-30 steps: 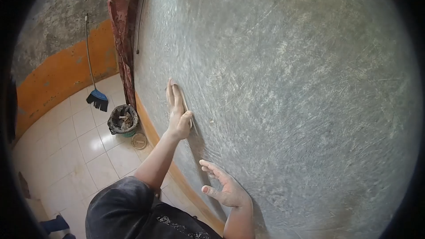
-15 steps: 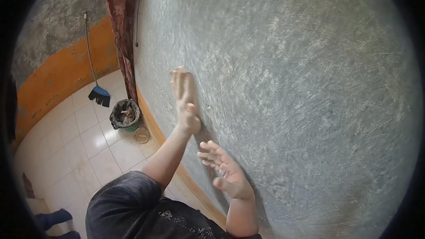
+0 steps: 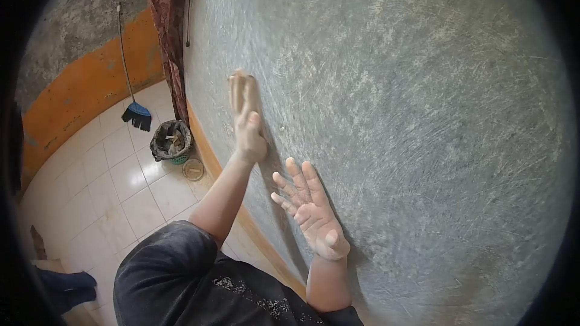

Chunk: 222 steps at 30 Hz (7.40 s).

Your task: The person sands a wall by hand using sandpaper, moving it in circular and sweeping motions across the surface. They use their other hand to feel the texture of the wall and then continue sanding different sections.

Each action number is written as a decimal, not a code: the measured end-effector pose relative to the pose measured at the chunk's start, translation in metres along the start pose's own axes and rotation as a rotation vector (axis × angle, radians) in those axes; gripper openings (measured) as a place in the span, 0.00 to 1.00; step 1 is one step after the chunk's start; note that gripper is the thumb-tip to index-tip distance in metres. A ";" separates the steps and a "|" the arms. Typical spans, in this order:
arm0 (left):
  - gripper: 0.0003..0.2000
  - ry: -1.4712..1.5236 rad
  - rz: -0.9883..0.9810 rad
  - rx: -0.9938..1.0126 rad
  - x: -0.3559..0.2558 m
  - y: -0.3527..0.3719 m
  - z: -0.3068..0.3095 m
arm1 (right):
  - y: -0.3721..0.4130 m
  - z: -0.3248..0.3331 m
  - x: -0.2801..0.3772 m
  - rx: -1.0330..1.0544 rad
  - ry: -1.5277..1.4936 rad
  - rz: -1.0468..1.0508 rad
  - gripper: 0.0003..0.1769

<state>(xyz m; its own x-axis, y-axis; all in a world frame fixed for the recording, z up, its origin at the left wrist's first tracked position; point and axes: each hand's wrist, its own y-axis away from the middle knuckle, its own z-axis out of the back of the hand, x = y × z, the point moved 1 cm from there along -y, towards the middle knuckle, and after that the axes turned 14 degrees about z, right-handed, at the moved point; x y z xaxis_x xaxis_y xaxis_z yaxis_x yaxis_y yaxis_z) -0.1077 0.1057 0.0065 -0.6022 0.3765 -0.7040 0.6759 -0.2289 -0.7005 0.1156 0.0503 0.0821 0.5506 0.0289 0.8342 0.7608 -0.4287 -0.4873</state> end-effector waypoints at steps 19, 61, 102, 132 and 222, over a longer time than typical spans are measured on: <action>0.37 -0.241 -0.106 0.240 -0.007 0.107 0.010 | -0.004 0.001 -0.005 0.064 0.018 0.014 0.64; 0.37 -0.106 0.664 0.038 0.102 0.051 0.027 | -0.004 0.011 -0.041 0.076 0.102 -0.135 0.59; 0.37 -0.145 0.640 0.055 0.168 0.135 0.040 | -0.036 0.013 -0.097 0.032 0.189 -0.367 0.60; 0.41 -0.146 0.444 0.065 0.187 0.056 0.049 | -0.092 -0.002 -0.131 -0.054 0.175 -0.358 0.67; 0.42 1.223 0.874 2.431 -0.080 0.060 0.019 | 0.196 -0.015 0.102 -1.744 2.368 0.544 0.31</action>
<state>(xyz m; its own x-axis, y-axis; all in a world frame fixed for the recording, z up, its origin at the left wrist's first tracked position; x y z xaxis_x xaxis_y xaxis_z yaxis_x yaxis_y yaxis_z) -0.0273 0.0448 0.0189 0.0986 -0.3603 -0.9276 -0.9944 -0.0701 -0.0785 0.3157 -0.0446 0.0753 -0.9630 0.0751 0.2588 -0.2563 0.0414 -0.9657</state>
